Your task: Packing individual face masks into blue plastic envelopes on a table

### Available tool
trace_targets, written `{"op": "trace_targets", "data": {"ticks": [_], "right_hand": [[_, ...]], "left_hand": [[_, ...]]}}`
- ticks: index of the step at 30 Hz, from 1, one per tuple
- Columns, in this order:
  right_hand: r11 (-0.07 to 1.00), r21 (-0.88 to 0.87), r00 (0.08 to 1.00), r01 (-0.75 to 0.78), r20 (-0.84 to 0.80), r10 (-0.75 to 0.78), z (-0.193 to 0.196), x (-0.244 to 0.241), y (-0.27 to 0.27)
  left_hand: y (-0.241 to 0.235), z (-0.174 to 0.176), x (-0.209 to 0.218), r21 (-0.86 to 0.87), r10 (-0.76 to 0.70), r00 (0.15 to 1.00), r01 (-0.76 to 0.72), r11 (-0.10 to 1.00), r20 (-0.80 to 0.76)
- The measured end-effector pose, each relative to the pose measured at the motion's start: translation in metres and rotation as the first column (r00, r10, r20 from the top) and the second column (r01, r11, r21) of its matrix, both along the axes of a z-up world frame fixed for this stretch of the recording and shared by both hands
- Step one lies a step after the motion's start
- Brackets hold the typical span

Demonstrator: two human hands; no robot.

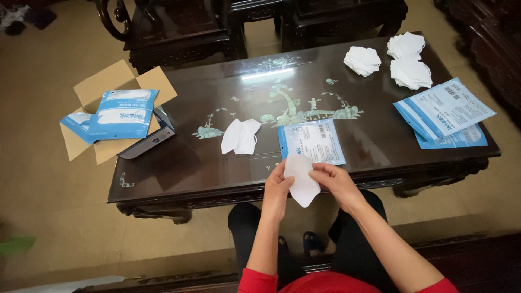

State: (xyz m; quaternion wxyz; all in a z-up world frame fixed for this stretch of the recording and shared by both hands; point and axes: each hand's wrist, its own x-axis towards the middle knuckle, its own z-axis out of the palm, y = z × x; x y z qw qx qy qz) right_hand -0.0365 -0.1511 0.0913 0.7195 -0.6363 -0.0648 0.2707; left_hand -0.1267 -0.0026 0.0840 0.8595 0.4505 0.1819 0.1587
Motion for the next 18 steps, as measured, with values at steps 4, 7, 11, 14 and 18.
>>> {"op": "trace_targets", "data": {"ticks": [4,7,11,14,18], "right_hand": [[0.999,-0.007,0.999,0.048,-0.008,-0.048,-0.043,0.013,-0.002],[0.996,0.009,0.996,0.086,-0.012,-0.086,-0.039,0.012,-0.004],[0.995,0.013,0.995,0.099,-0.013,-0.099,-0.047,0.014,-0.006],[0.996,0.000,0.996,0.085,-0.017,-0.085,-0.056,0.017,-0.006],[0.998,-0.006,0.998,0.056,-0.038,-0.056,-0.002,0.003,-0.004]], "left_hand": [[-0.001,-0.014,0.005,-0.016,0.014,1.000,-0.014,1.000,0.017],[-0.003,-0.016,0.005,-0.075,0.013,1.000,-0.013,0.997,-0.010],[-0.009,-0.013,0.005,-0.072,-0.028,0.991,0.019,0.997,-0.129],[-0.006,-0.036,0.011,-0.014,-0.018,0.985,0.015,1.000,-0.172],[0.002,-0.035,0.009,0.202,-0.037,0.977,0.080,0.976,-0.210]]}}
